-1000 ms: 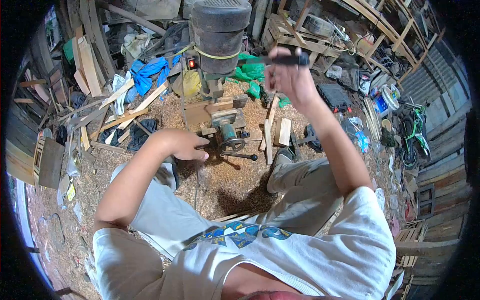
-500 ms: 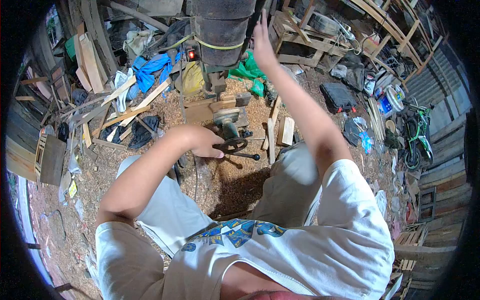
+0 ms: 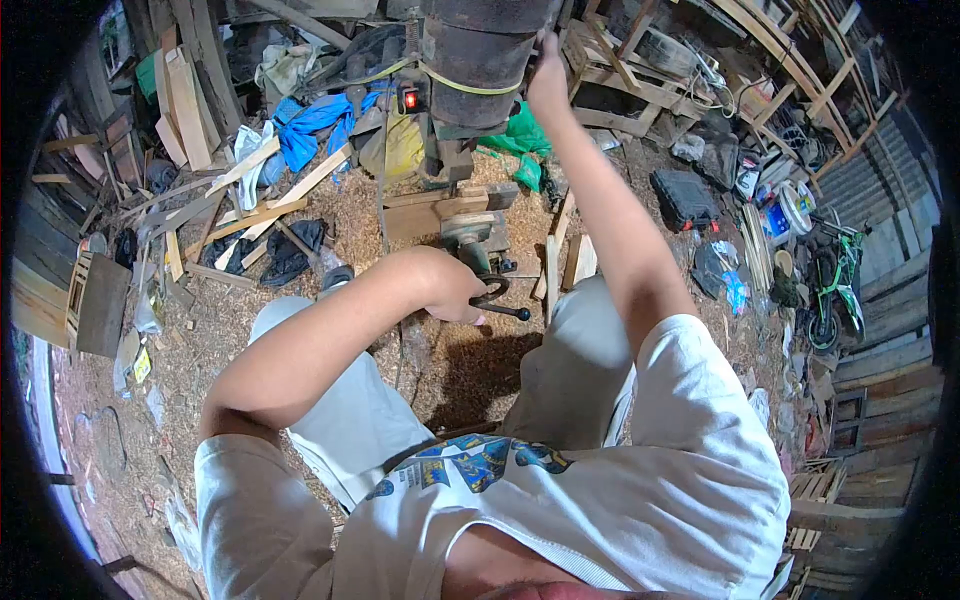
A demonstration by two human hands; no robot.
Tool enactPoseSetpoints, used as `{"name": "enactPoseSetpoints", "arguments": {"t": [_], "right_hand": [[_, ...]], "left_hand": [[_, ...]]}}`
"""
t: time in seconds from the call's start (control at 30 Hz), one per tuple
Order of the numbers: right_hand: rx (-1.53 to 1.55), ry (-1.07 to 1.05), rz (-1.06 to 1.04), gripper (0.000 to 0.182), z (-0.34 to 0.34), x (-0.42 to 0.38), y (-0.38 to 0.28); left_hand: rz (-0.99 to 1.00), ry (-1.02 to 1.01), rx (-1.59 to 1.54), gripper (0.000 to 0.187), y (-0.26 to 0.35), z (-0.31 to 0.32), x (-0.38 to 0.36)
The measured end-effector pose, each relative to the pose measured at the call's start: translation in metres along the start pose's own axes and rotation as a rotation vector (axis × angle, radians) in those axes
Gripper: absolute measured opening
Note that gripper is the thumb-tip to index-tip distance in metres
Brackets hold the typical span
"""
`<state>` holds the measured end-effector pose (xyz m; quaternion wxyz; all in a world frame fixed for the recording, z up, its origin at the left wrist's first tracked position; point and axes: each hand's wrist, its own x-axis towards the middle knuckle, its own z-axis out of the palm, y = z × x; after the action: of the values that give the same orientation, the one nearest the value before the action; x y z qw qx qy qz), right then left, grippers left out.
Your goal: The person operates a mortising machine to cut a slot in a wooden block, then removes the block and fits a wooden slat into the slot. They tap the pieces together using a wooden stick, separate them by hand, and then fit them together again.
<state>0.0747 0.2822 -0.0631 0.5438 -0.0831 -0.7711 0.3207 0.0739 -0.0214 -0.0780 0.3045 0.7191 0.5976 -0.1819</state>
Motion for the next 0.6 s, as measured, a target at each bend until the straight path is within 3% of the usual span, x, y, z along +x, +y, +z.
{"name": "enactPoseSetpoints", "arguments": {"t": [0.07,0.1,0.23,0.3,0.5,0.6], "right_hand": [[0.57,-0.077,0.362,0.067,0.003,0.029,0.008],[0.544,-0.042,0.559,0.076,0.005,0.032,-0.006],[0.458,-0.014,0.656,0.082,0.013,0.037,0.014],[0.259,-0.08,0.448,0.085,0.004,0.02,0.015],[-0.014,-0.252,0.582,0.085,-0.037,-0.023,-0.006],[-0.201,-0.211,0.74,0.088,-0.043,-0.066,0.084]], "left_hand": [[-0.013,0.007,0.008,0.057,0.0,-0.003,-0.001],[-0.012,0.005,0.009,0.057,-0.002,0.0,0.002],[-0.046,0.033,0.023,0.058,-0.008,0.001,0.006],[-0.061,0.028,0.021,0.058,-0.006,0.0,0.006],[-0.015,-0.05,0.033,0.065,-0.004,0.006,0.008],[-0.012,-0.014,0.065,0.063,0.002,0.007,0.003]]}}
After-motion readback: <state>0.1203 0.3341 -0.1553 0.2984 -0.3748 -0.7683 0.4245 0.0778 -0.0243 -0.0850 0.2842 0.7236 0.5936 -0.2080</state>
